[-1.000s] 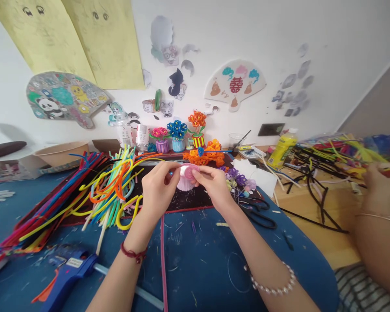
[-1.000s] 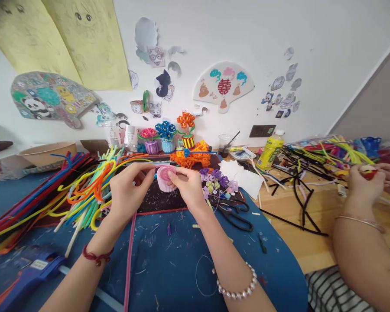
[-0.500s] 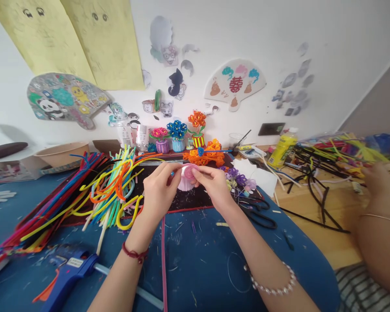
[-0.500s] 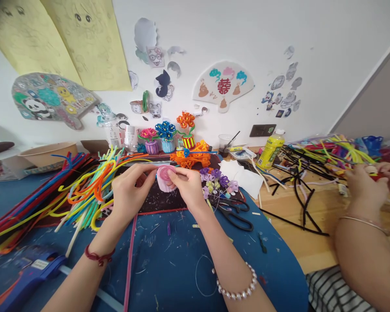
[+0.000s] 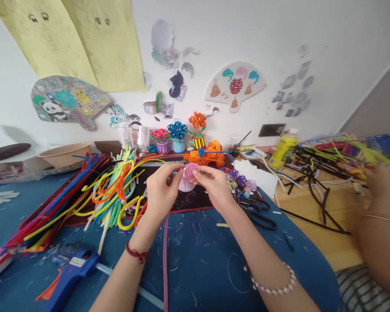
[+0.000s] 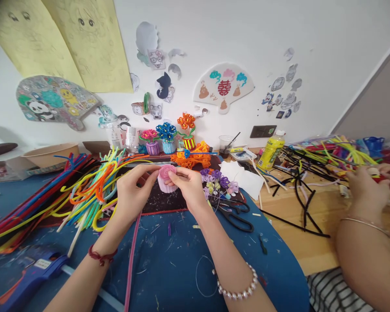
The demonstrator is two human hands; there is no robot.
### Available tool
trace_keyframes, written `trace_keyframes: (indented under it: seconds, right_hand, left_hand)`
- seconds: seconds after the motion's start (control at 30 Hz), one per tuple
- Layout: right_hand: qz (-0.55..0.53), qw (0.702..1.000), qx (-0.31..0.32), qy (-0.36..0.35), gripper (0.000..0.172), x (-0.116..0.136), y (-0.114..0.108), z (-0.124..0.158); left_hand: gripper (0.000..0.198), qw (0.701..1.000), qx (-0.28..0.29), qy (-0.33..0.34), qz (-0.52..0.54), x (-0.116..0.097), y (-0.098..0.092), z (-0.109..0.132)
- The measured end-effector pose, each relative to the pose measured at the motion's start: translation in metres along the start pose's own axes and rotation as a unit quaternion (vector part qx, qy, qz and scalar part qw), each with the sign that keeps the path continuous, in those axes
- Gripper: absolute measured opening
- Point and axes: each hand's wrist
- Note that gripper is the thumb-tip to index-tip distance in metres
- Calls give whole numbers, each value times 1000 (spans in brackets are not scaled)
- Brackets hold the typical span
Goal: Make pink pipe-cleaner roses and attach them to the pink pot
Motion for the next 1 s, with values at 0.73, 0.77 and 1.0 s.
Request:
trace_keyframes:
  seconds: [0.73,0.77,1.0]
  right_hand:
    - [15,999,-31,-4,39,5,4,3]
    - [15,999,-30,-5,39,5,4,3]
    - [25,999,-29,-10,37,4,3,3]
  left_hand:
    - [12,991,-21,-102,78,3,5,3]
    - [11,991,-26,-107,77,3,5,3]
    - [11,992,-42,-107,56,1,5,3]
Point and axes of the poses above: each hand's wrist, its own z-axis away from the middle knuckle, its own y-axis out of the palm, x = y × z, and after that the axes turned 6 degrees about -x, right-handed
